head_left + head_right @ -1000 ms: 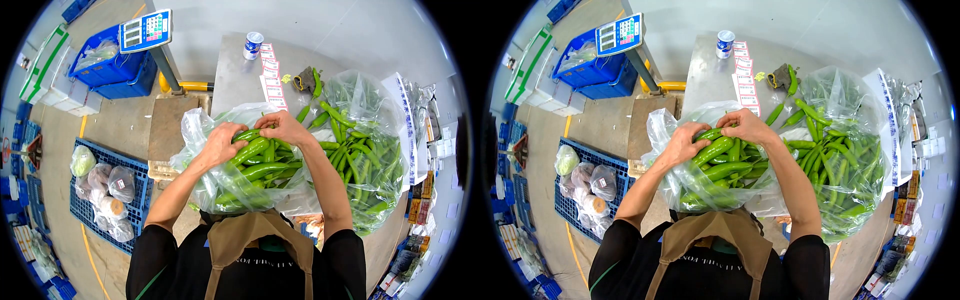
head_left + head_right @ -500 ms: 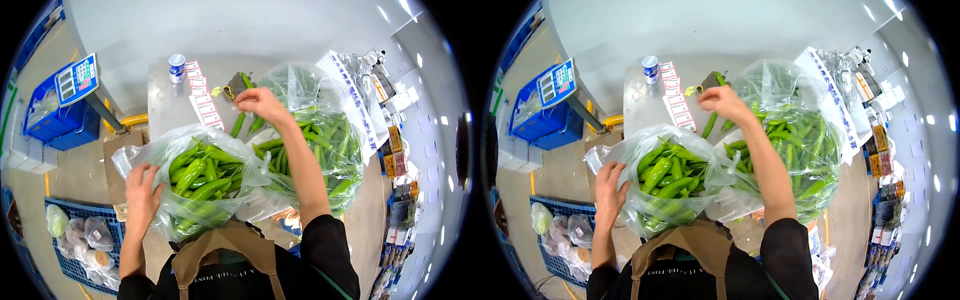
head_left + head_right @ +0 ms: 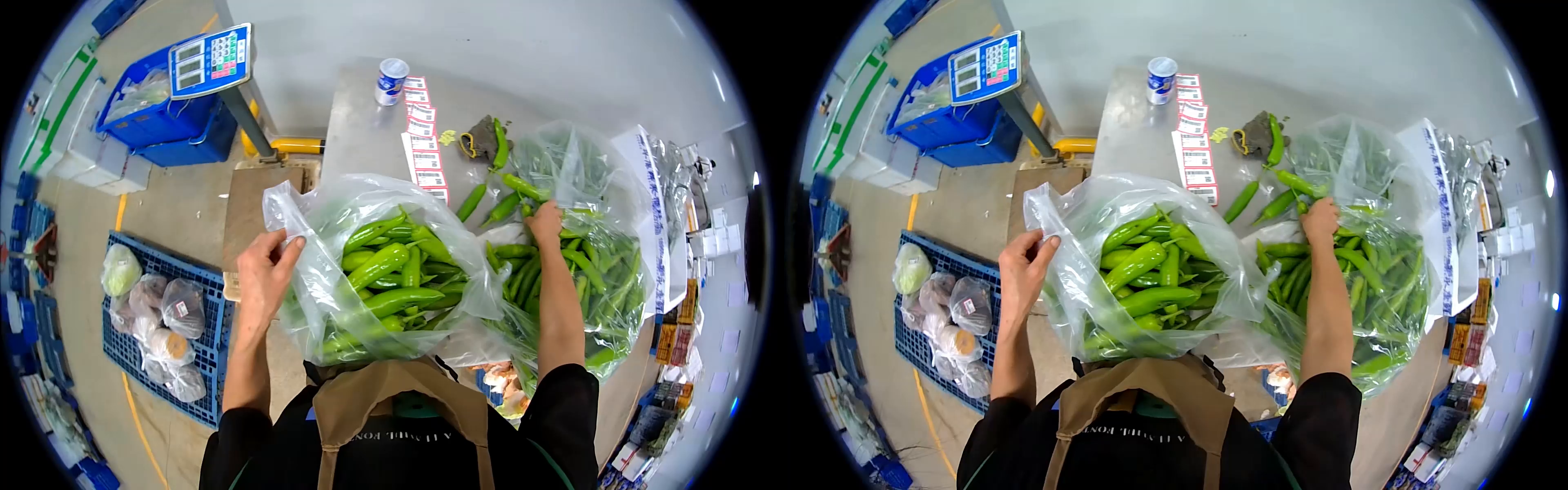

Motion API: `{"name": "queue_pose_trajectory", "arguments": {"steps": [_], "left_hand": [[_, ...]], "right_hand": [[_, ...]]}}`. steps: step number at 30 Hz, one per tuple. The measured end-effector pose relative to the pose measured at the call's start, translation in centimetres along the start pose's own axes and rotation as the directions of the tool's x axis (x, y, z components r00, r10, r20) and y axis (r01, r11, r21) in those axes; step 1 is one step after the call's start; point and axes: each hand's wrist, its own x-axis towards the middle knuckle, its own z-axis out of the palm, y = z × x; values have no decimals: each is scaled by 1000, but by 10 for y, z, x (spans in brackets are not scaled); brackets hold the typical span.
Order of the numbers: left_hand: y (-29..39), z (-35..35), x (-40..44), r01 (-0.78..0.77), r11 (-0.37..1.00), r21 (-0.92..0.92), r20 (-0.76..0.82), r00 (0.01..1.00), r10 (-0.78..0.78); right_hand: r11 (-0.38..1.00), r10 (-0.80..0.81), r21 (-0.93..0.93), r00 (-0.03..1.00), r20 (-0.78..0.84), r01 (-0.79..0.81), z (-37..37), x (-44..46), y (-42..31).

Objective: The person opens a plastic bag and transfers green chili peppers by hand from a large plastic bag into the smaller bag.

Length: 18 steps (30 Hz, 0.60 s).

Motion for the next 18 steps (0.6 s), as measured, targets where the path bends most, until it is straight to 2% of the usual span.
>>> {"name": "queue_pose_trajectory", "arguments": {"steps": [3,4,5,7,8,11,12,15,16,18], "left_hand": [[3,0,2,31,985,-167,59,998,-22],[1,-3,1,115,938,-326,125,989,-77],[6,-7,-1,156,837,-524,153,984,-88],[23,-20,-7,225,511,-829,210,974,-87],[26,-22,-10,165,411,-897,198,979,40],[39,-34,-14,345,77,-936,352,901,252],[34,-33,-16,351,77,-933,357,881,310],[35,-42,-19,503,-172,-847,397,813,425],[30,-42,-22,429,-182,-885,316,839,443],[24,-46,-23,388,-228,-893,249,849,466]], "right_hand": [[999,-42,-6,998,-45,42,6,-4,0],[999,-46,-3,998,-49,46,9,-6,0],[999,-49,-2,997,-53,49,12,-8,0],[996,-88,-13,990,-112,87,17,-15,-4],[994,-107,-34,985,-135,103,19,-19,-6],[982,-177,-103,966,-186,160,20,-25,-6],[975,-203,-127,958,-201,180,20,-27,-7],[987,-161,-46,968,-191,155,25,-20,-3],[983,-183,-52,963,-200,176,28,-18,-1],[973,-229,-66,949,-217,220,33,-17,2]]}}
